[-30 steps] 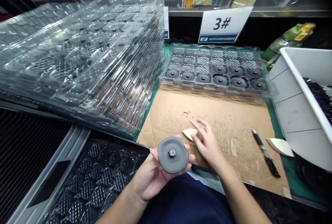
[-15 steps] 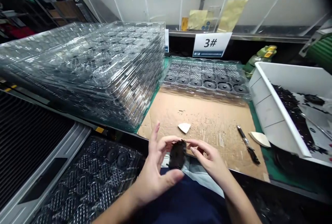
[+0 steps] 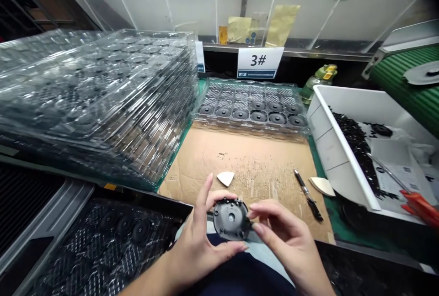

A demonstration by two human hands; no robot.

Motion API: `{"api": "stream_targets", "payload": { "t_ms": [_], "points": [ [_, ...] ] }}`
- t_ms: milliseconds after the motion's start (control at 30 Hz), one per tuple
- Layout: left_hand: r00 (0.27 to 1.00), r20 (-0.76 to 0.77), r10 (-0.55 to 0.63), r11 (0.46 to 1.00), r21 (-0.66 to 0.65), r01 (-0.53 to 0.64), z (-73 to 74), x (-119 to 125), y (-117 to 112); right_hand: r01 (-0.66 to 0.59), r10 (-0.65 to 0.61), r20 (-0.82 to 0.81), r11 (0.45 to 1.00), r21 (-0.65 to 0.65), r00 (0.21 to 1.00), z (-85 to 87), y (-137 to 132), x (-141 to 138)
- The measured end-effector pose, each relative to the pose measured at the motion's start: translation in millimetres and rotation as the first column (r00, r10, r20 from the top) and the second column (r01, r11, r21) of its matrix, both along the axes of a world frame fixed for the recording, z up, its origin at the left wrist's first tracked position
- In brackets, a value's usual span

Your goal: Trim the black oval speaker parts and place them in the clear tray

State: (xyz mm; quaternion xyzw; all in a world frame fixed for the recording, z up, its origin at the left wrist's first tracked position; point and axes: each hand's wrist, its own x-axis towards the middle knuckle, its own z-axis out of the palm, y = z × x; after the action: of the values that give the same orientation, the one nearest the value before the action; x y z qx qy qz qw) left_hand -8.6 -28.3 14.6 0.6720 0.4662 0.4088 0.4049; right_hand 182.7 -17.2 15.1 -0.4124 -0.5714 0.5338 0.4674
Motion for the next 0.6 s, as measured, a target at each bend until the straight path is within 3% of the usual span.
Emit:
{"api": "stream_targets", "payload": {
  "t_ms": [167, 267, 333, 433, 500, 533, 567, 600],
  "points": [
    [0.99, 0.133, -0.039, 0.974, -0.214, 0.067, -13.8, 7, 17, -0.114, 0.106, -0.077, 0.988, -0.106, 0.991, -2.5, 18, -3],
    [0.99, 0.129, 0.05, 0.964, -0.266, -0.014, -17.1, 10, 29, -0.074, 0.031, -0.184, 0.97, -0.232, 0.982, -15.2, 30, -8],
    [0.994, 0.096, 0.046, 0.954, -0.299, -0.015, -17.2, 9, 38, -0.016, -0.027, -0.164, 0.966, -0.257, 0.986, -18.3, 41, -11],
    [0.991, 0.121, -0.062, 0.91, -0.401, 0.106, -17.7, 4, 55, 0.014, -0.028, -0.055, 0.973, -0.232, 0.998, -0.2, 66, -4],
    [0.977, 0.205, -0.066, 0.879, -0.45, 0.154, -17.7, 1, 66, 0.039, -0.026, 0.087, 0.988, -0.151, 0.996, 27.5, 93, 14],
    [0.967, 0.251, -0.038, 0.874, -0.462, 0.154, -16.8, -1, 70, 0.098, -0.086, 0.188, 0.994, -0.056, 0.978, 43.4, 111, 29],
    [0.957, 0.29, 0.0, 0.873, -0.466, 0.141, -15.2, -2, 74, 0.157, -0.238, 0.471, 0.966, 0.206, 0.849, 58.8, 132, 48],
    [0.946, 0.321, 0.04, 0.873, -0.472, 0.123, -13.0, -2, 77, 0.177, -0.446, 0.647, 0.881, 0.438, 0.618, 72.2, 154, 70]
  ]
}}
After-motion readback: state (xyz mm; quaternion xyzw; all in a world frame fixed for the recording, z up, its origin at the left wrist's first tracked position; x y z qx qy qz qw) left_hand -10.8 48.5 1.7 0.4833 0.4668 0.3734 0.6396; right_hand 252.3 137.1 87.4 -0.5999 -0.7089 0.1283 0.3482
